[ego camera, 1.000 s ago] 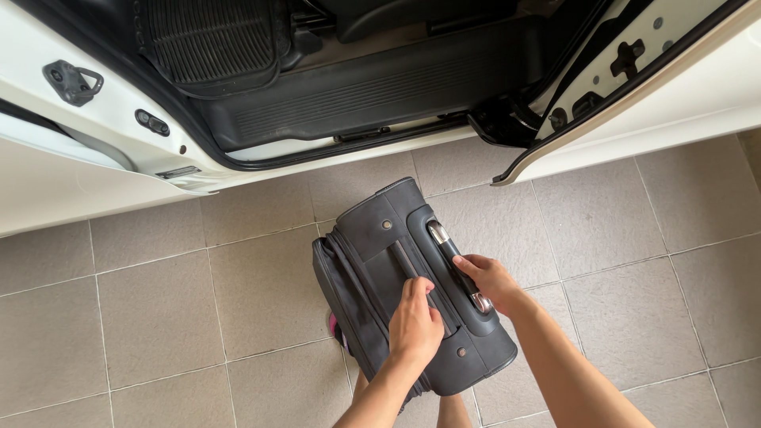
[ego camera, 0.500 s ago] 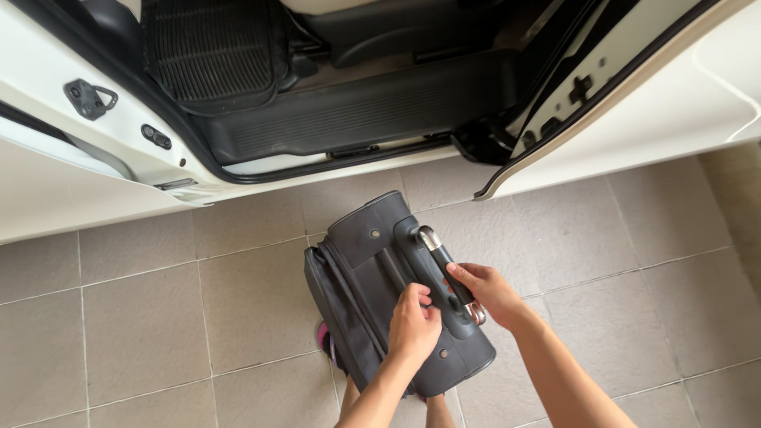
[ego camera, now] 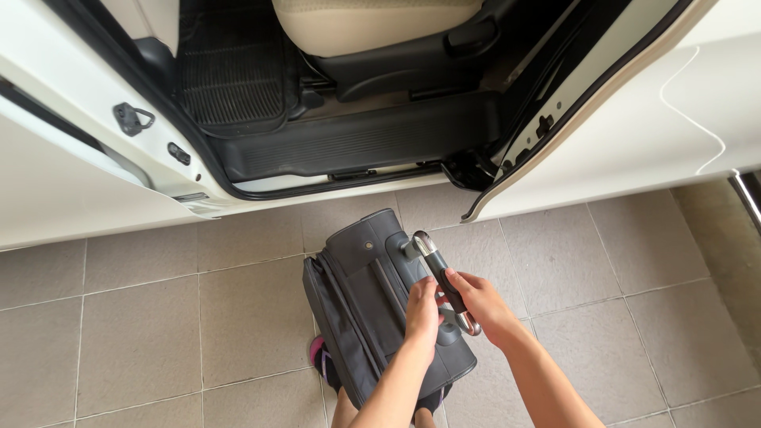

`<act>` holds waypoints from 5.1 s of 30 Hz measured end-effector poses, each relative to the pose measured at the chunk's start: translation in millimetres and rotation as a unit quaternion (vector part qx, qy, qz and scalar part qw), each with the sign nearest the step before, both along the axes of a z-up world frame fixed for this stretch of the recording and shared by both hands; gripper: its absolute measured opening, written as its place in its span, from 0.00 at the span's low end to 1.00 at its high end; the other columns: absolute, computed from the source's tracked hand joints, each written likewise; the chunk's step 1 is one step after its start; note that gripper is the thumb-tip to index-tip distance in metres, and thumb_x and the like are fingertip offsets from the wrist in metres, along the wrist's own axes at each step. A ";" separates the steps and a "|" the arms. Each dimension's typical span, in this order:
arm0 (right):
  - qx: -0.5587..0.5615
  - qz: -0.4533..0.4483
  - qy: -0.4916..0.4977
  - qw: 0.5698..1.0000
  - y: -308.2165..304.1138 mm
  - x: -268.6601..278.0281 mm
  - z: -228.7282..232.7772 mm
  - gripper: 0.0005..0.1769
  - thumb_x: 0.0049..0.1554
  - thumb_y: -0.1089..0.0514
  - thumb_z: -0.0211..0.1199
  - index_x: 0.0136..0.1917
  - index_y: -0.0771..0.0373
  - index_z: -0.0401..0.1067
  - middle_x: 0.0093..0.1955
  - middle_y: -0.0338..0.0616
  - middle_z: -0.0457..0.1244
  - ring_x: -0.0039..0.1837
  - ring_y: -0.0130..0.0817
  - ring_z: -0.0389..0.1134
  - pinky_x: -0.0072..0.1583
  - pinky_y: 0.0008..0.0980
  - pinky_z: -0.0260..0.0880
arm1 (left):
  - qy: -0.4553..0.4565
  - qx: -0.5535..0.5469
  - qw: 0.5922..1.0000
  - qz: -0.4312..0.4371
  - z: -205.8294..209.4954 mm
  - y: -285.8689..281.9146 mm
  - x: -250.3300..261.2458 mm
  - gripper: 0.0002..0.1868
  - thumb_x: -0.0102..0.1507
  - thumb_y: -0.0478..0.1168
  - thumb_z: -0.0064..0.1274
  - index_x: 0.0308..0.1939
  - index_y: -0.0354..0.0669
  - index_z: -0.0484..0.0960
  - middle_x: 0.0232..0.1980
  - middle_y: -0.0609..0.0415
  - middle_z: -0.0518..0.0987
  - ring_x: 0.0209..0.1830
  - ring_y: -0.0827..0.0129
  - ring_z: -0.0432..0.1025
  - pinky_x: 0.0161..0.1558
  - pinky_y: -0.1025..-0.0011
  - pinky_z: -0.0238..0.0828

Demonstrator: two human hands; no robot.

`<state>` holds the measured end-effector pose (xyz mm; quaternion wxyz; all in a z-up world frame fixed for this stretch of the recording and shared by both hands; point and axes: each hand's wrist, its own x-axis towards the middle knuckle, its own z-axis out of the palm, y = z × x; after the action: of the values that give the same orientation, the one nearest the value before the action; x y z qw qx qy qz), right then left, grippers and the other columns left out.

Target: The person removes a black rolling suitcase from the back seat of a white car, extends the handle, and pulls it into a living room.

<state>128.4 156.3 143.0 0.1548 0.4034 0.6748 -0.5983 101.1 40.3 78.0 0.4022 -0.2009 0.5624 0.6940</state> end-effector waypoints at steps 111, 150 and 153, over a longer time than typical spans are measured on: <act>-0.020 0.019 0.085 0.996 10.2 41.5 262.6 0.51 0.62 0.23 0.30 0.64 0.69 0.73 0.52 0.60 0.73 0.55 0.44 0.73 0.62 0.39 0.68 | 0.059 0.134 0.983 -0.108 286.3 -34.4 -16.1 0.50 0.67 0.69 0.07 0.52 0.36 0.82 0.51 0.45 0.82 0.56 0.63 0.76 0.64 0.57 0.71; 0.125 0.049 0.192 0.972 15.2 46.6 311.9 0.36 0.61 0.33 0.43 0.73 0.49 0.70 0.67 0.42 0.68 0.67 0.40 0.69 0.67 0.41 0.66 | 0.141 0.081 0.979 -0.124 334.2 -23.0 2.3 0.32 0.61 0.67 0.42 0.54 0.48 0.76 0.62 0.52 0.75 0.62 0.70 0.68 0.65 0.48 0.61; 0.203 0.099 0.197 0.954 19.2 47.8 320.4 0.31 0.63 0.34 0.46 0.70 0.49 0.72 0.66 0.43 0.66 0.71 0.31 0.67 0.66 0.38 0.66 | 0.147 0.120 0.978 -0.087 332.1 -7.4 11.3 0.26 0.59 0.63 0.55 0.48 0.48 0.73 0.55 0.51 0.74 0.57 0.68 0.71 0.59 0.53 0.70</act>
<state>176.2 175.5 463.5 -0.0076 0.2318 0.8357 -0.4979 112.3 32.9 410.1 0.3947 0.0028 0.5435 0.7408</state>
